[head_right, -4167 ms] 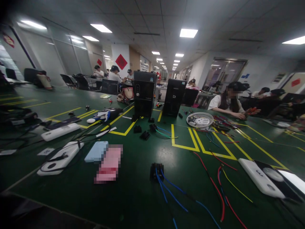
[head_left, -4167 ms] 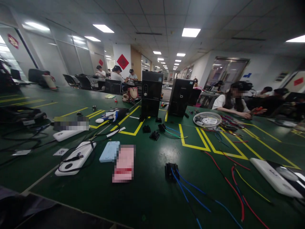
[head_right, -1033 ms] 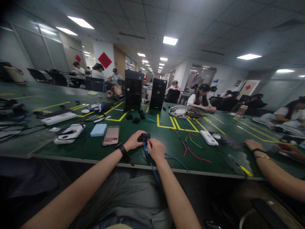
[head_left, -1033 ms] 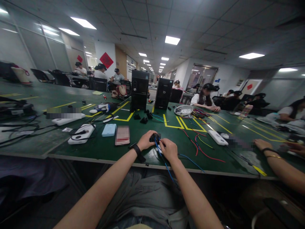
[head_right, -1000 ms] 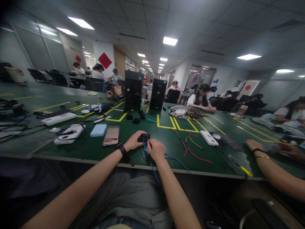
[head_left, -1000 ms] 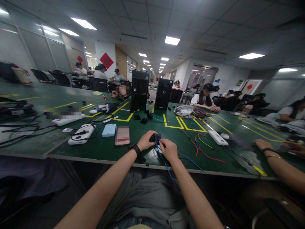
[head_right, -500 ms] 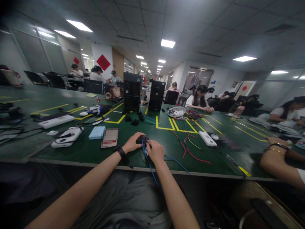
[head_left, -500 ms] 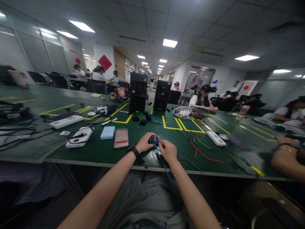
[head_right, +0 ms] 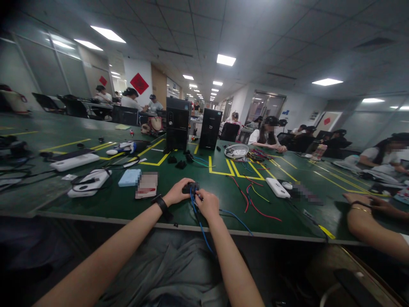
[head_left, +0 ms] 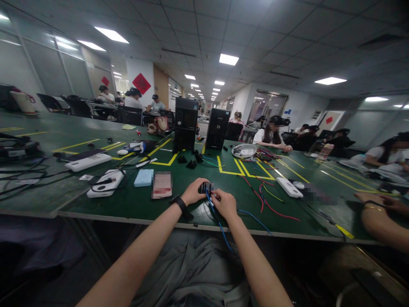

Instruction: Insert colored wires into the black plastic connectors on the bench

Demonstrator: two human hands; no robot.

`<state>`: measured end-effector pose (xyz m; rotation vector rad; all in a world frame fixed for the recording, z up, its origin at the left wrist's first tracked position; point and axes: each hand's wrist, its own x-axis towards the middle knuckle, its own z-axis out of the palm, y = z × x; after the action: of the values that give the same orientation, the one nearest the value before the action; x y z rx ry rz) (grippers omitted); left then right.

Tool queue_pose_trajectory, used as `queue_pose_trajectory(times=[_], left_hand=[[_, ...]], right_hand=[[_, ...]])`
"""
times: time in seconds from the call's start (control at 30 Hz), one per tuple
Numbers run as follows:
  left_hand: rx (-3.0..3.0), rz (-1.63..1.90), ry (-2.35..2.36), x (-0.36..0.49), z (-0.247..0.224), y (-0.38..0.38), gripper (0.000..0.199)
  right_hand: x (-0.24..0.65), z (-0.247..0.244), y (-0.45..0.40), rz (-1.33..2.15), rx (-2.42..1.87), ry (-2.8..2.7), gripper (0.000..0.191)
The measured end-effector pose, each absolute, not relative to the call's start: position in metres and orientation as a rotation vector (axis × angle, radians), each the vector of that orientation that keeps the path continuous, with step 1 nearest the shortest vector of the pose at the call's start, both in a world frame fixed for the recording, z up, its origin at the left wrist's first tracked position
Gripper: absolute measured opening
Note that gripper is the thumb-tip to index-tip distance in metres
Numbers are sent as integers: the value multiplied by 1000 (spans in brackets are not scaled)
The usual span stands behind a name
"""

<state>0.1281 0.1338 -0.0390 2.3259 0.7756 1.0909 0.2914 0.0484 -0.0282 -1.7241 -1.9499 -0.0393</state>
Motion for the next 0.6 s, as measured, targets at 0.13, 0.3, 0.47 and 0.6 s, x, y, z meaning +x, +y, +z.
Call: queue_pose_trajectory(times=[0.13, 0.3, 0.47, 0.6], left_hand=[[2325, 1093, 776, 128, -38, 134, 35], [2346, 1111, 739, 128, -39, 136, 34], [2352, 1131, 718, 128, -42, 139, 32], [2356, 1142, 735, 126, -44, 139, 29]], right_hand=[[290, -27, 49, -36, -1755, -1930, 25], [290, -28, 50, -35, -1760, -1917, 24], [291, -28, 49, -29, -1749, -1934, 25], [291, -29, 50, -25, -1744, -1943, 27]])
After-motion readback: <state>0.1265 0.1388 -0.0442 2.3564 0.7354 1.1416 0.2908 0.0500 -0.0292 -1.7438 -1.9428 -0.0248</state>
